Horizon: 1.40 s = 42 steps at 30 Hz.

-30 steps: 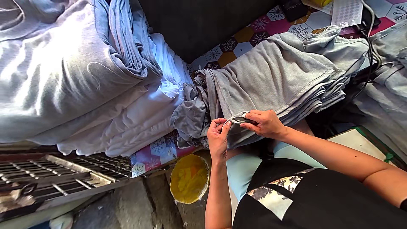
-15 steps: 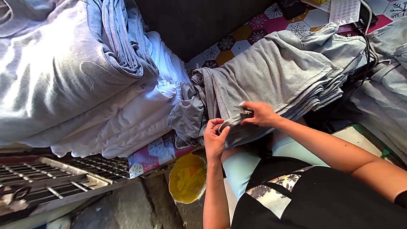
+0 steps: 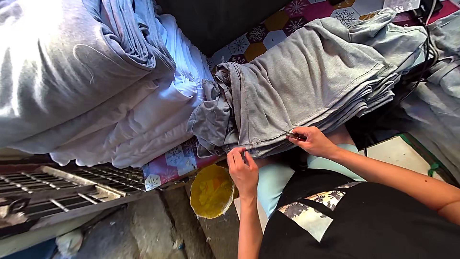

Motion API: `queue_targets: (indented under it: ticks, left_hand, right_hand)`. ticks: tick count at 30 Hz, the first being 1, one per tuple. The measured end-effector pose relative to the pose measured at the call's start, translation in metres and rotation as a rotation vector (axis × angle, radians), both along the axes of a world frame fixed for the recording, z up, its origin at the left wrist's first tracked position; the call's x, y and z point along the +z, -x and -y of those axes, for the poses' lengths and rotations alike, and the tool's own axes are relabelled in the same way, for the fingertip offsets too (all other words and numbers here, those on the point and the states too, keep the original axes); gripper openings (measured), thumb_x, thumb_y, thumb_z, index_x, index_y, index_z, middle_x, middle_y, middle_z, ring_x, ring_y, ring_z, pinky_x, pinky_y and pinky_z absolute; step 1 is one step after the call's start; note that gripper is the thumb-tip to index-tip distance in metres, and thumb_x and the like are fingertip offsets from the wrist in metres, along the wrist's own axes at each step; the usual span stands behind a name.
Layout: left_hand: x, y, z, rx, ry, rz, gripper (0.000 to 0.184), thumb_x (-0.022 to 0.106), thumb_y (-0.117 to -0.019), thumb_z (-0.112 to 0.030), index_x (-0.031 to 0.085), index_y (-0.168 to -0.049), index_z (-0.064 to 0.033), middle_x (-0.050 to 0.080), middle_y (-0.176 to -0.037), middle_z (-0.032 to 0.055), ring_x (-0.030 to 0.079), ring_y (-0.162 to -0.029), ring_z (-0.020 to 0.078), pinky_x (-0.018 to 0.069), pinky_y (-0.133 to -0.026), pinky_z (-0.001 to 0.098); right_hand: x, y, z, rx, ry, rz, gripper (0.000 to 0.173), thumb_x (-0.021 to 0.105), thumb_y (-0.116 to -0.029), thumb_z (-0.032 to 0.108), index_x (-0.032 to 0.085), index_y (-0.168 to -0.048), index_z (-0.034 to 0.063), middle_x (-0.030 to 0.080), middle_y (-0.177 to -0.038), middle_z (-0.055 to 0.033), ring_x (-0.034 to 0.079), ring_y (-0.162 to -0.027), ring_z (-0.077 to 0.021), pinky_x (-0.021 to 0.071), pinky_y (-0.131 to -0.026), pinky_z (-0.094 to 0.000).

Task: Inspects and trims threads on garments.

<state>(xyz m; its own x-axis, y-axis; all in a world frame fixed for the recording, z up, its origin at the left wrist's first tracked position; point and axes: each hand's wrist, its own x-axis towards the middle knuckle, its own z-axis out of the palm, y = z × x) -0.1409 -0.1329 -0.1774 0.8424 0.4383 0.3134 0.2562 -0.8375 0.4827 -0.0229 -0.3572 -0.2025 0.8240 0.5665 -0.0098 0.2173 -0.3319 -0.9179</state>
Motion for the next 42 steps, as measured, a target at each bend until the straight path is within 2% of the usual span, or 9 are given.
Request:
queue_targets:
  ticks: [3, 6, 10, 12, 17, 22, 26, 35, 42]
  left_hand:
    - [-0.014, -0.011, 0.011, -0.021, 0.050, 0.102, 0.044, 0.076, -0.0909, -0.023, 0.067, -0.123, 0.0051, 0.061, -0.121, 0.0257, 0.066, -0.087, 0.0235, 0.0555, -0.070, 0.0313]
    - [-0.045, -0.019, 0.004, -0.074, 0.069, 0.140, 0.013, 0.072, -0.0922, -0.012, 0.078, -0.099, -0.0034, 0.065, -0.118, 0.0220, 0.067, -0.096, 0.0279, 0.0570, -0.087, 0.0372]
    - [-0.026, 0.005, 0.000, -0.266, 0.121, -0.031, 0.010, 0.069, -0.0909, -0.005, 0.079, -0.091, -0.0045, 0.070, -0.113, 0.0187, 0.068, -0.104, 0.0298, 0.0564, -0.091, 0.0405]
    - [-0.013, 0.018, 0.001, -0.272, 0.250, -0.127, 0.010, 0.070, -0.0910, -0.007, 0.078, -0.092, -0.0013, 0.069, -0.119, 0.0196, 0.072, -0.094, 0.0224, 0.0600, -0.083, 0.0351]
    - [-0.001, 0.008, -0.001, 0.213, 0.635, -0.035, 0.021, 0.059, -0.1039, -0.016, 0.068, -0.103, 0.0033, 0.070, -0.079, 0.0050, 0.064, -0.061, 0.0035, 0.0539, -0.058, 0.0200]
    - [-0.015, -0.015, 0.002, 0.264, 1.092, 0.132, 0.015, 0.062, -0.1002, -0.003, 0.065, -0.086, 0.0016, 0.063, -0.067, 0.0003, 0.055, -0.054, 0.0011, 0.0469, -0.052, 0.0149]
    - [-0.018, -0.018, 0.011, 0.281, 1.130, 0.233, 0.008, 0.054, -0.1033, -0.001, 0.056, -0.096, 0.0017, 0.069, -0.078, 0.0046, 0.071, -0.071, 0.0095, 0.0600, -0.064, 0.0248]
    - [-0.031, -0.023, 0.016, 0.258, 1.038, 0.308, 0.008, 0.055, -0.0992, 0.006, 0.051, -0.106, 0.0049, 0.067, -0.078, 0.0044, 0.071, -0.071, 0.0096, 0.0625, -0.070, 0.0277]
    - [-0.052, -0.046, 0.013, 0.302, 0.627, 0.341, 0.018, 0.055, -0.0963, -0.001, 0.054, -0.109, 0.0110, 0.060, -0.071, 0.0031, 0.058, -0.051, -0.0005, 0.0527, -0.048, 0.0183]
  right_hand:
    - [0.002, 0.000, -0.018, -0.019, -0.045, -0.049, 0.012, 0.070, -0.0948, 0.012, 0.069, -0.090, 0.0013, 0.063, -0.077, -0.0046, 0.055, -0.065, -0.0069, 0.0470, -0.062, -0.0258]
    - [0.004, -0.003, -0.033, 0.029, -0.043, -0.040, 0.009, 0.071, -0.0943, 0.010, 0.071, -0.092, 0.0012, 0.066, -0.082, -0.0056, 0.058, -0.070, -0.0086, 0.0500, -0.066, -0.0270]
    - [0.009, -0.006, -0.053, 0.048, -0.059, -0.022, 0.010, 0.073, -0.0934, 0.011, 0.072, -0.093, 0.0008, 0.067, -0.083, -0.0066, 0.061, -0.072, -0.0107, 0.0517, -0.068, -0.0292]
    - [0.008, -0.004, -0.065, 0.052, -0.060, -0.026, 0.017, 0.076, -0.0929, 0.018, 0.073, -0.093, 0.0017, 0.068, -0.084, -0.0064, 0.062, -0.072, -0.0111, 0.0528, -0.069, -0.0307]
    - [0.006, 0.005, -0.087, 0.027, -0.031, -0.133, 0.019, 0.072, -0.0965, 0.021, 0.070, -0.091, 0.0026, 0.062, -0.073, -0.0046, 0.057, -0.065, -0.0109, 0.0476, -0.063, -0.0318]
    - [0.001, 0.011, -0.093, 0.044, -0.042, -0.124, 0.033, 0.081, -0.0886, 0.032, 0.071, -0.092, 0.0013, 0.065, -0.082, -0.0068, 0.061, -0.074, -0.0147, 0.0508, -0.070, -0.0361]
    - [-0.002, 0.007, -0.098, 0.099, -0.030, -0.121, 0.013, 0.071, -0.0931, 0.012, 0.072, -0.093, -0.0009, 0.068, -0.086, -0.0109, 0.064, -0.078, -0.0184, 0.0522, -0.074, -0.0391]
    - [0.001, 0.001, -0.096, 0.204, 0.003, -0.145, 0.021, 0.066, -0.0984, 0.018, 0.071, -0.097, -0.0017, 0.066, -0.083, -0.0103, 0.061, -0.077, -0.0159, 0.0502, -0.075, -0.0356]
    - [0.040, -0.080, -0.028, 0.094, 0.009, 0.142, 0.025, 0.054, -0.1035, 0.012, 0.071, -0.116, -0.0014, 0.071, -0.086, -0.0155, 0.068, -0.077, -0.0249, 0.0557, -0.075, -0.0457]
